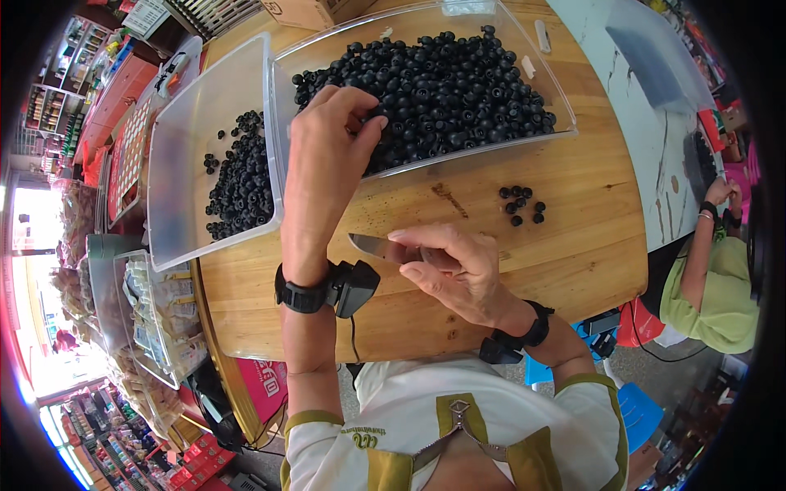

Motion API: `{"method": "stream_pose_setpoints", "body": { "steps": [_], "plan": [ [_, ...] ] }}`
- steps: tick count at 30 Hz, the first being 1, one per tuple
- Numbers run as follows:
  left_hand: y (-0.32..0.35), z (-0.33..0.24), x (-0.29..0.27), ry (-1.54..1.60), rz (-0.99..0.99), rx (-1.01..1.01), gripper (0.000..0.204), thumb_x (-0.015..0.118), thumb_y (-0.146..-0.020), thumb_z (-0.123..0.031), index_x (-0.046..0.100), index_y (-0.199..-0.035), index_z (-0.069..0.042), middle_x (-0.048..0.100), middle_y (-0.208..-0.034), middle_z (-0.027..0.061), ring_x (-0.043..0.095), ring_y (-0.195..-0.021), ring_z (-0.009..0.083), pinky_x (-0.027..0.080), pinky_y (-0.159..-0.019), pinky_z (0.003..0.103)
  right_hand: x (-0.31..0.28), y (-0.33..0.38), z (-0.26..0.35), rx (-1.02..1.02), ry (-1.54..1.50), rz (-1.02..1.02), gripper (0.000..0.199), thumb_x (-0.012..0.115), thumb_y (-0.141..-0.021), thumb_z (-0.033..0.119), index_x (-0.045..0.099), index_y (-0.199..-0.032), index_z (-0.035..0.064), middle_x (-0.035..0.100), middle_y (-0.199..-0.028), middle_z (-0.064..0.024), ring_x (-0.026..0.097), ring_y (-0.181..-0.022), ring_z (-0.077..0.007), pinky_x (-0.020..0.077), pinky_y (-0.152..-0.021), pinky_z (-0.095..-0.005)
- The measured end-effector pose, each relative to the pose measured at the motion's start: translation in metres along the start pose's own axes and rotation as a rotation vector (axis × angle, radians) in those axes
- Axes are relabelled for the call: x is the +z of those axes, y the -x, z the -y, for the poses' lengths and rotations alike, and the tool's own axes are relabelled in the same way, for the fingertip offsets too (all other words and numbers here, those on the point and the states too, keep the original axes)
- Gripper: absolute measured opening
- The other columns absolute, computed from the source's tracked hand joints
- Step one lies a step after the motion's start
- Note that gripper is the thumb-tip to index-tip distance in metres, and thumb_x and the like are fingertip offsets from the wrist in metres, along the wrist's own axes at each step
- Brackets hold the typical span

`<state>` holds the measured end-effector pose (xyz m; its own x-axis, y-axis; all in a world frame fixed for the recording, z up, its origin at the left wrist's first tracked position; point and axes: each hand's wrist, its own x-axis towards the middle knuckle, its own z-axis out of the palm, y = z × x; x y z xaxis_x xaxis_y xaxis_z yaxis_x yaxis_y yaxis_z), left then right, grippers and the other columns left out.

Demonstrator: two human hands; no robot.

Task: The recorder is sorting small black fruits from containers and trimming or inspecting them with a small blade on a wooden board.

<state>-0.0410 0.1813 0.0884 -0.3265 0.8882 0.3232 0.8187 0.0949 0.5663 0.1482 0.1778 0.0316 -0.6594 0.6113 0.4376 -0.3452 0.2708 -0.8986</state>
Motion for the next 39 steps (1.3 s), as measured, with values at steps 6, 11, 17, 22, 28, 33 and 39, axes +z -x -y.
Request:
{"method": "stream_pose_setpoints", "body": {
  "steps": [6,11,17,22,28,33,39],
  "plan": [
    [0.07,-0.016,-0.018,0.894,-0.271,-0.208,0.015,0.06,-0.089,0.002,0.065,-0.104,0.003,0.064,-0.095,0.0058,0.06,-0.076,0.0109,0.048,-0.069,0.023,-0.005,0.003,-0.003,0.029,-0.023,-0.057,0.029,0.067,-0.087,0.006,0.06,-0.115,-0.0004,0.069,-0.09,-0.0062,0.047,-0.06,-0.0014,0.0393,-0.053,-0.0173],
    [0.137,0.003,-0.008,1.56,-0.23,-0.333,0.019,0.054,-0.091,-0.003,0.057,-0.11,0.003,0.06,-0.104,0.0159,0.06,-0.078,0.0142,0.05,-0.068,0.025,0.0,0.0,-0.001,0.051,-0.105,-0.005,0.026,0.065,-0.088,0.005,0.06,-0.113,-0.0017,0.068,-0.089,-0.0075,0.046,-0.059,-0.0016,0.0394,-0.054,-0.0173],
    [0.165,0.015,0.011,1.726,-0.255,-0.518,0.02,0.057,-0.091,-0.004,0.057,-0.11,0.0,0.058,-0.108,0.0162,0.059,-0.08,0.0142,0.051,-0.073,0.026,0.012,0.001,-0.007,0.142,0.022,0.167,0.029,0.07,-0.084,0.005,0.062,-0.112,0.0014,0.068,-0.084,-0.0058,0.051,-0.059,-0.0031,0.0418,-0.053,-0.0185],
    [0.172,0.025,0.021,1.776,-0.219,-0.493,0.032,0.069,-0.087,-0.012,0.055,-0.114,-0.001,0.057,-0.106,0.0132,0.057,-0.082,0.0129,0.05,-0.076,0.024,0.015,0.002,-0.01,0.07,0.128,0.222,0.03,0.072,-0.082,0.002,0.065,-0.111,0.0021,0.068,-0.082,-0.005,0.059,-0.063,-0.0063,0.0463,-0.054,-0.0198],
    [0.176,0.023,0.024,1.784,-0.242,-0.541,0.035,0.072,-0.085,-0.016,0.054,-0.112,-0.002,0.054,-0.105,0.0104,0.056,-0.087,0.0122,0.049,-0.079,0.022,0.016,0.005,-0.015,0.059,0.155,0.239,0.032,0.075,-0.079,0.002,0.067,-0.11,0.0033,0.067,-0.08,-0.0044,0.061,-0.063,-0.0071,0.0474,-0.05,-0.0213],
    [0.179,0.031,0.027,1.858,-0.187,-0.529,0.036,0.073,-0.085,-0.017,0.054,-0.111,-0.002,0.053,-0.106,0.0101,0.056,-0.088,0.0116,0.049,-0.078,0.023,0.015,0.005,-0.014,0.068,0.182,0.24,0.033,0.076,-0.079,0.003,0.067,-0.11,0.0041,0.067,-0.08,-0.0042,0.061,-0.063,-0.0073,0.0464,-0.049,-0.0208],
    [0.179,0.027,0.025,1.884,-0.174,-0.553,0.035,0.073,-0.086,-0.017,0.053,-0.111,-0.003,0.053,-0.104,0.0093,0.056,-0.088,0.0102,0.05,-0.075,0.021,0.015,0.004,-0.013,0.058,0.194,0.247,0.033,0.075,-0.078,0.002,0.067,-0.11,0.0041,0.067,-0.08,-0.0045,0.061,-0.063,-0.0076,0.0473,-0.05,-0.0207]
  ]
}}
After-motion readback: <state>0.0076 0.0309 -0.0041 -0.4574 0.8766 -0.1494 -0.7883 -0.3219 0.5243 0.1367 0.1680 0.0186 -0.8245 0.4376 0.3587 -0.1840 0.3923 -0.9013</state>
